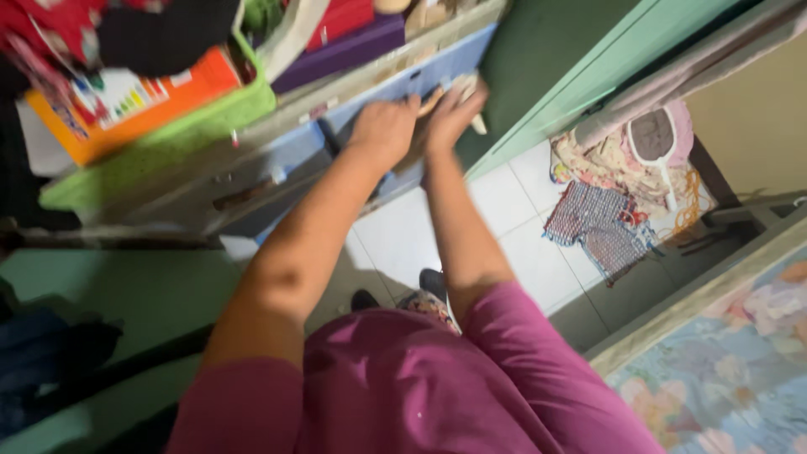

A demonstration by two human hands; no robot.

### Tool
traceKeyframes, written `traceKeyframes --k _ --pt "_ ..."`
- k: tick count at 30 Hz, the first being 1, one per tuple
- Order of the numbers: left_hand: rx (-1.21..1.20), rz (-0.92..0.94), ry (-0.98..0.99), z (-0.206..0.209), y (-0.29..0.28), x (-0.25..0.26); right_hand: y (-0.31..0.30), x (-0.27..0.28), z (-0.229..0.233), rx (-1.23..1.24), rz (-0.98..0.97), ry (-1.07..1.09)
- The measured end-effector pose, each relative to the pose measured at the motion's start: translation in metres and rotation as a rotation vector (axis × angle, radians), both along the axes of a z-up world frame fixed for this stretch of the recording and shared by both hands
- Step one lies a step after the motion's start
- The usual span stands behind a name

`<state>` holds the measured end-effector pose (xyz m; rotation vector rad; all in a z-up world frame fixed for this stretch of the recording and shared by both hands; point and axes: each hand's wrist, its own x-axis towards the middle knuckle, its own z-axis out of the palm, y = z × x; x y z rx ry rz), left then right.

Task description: The person opens a drawer and folds various socks and underwear, placing them neatly into the drawer. They handle each item individually, folding and stacking them before closing the drawer.

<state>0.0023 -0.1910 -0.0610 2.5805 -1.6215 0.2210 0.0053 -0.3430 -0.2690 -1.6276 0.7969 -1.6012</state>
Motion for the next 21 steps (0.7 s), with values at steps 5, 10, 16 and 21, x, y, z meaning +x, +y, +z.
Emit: traceKeyframes --k 5,10,16,21 --pt "-0.015 -0.035 0.014 0.001 0.002 0.003 0.045 0.013 -0.016 0.691 0.402 -0.55" --pt "-0.026 -0.039 -0.031 -0.01 -0.001 0.003 -0.03 0.019 -0.002 0.564 0.011 -0.045" --pt "-0.027 -0.021 0.04 -0.007 0.003 0.005 0.055 0.009 0.001 0.377 0.201 -0.083" --pt "-0.011 -0.048 0.035 -0.006 0.003 0.006 -0.035 0.018 -0.005 0.528 0.081 -0.118"
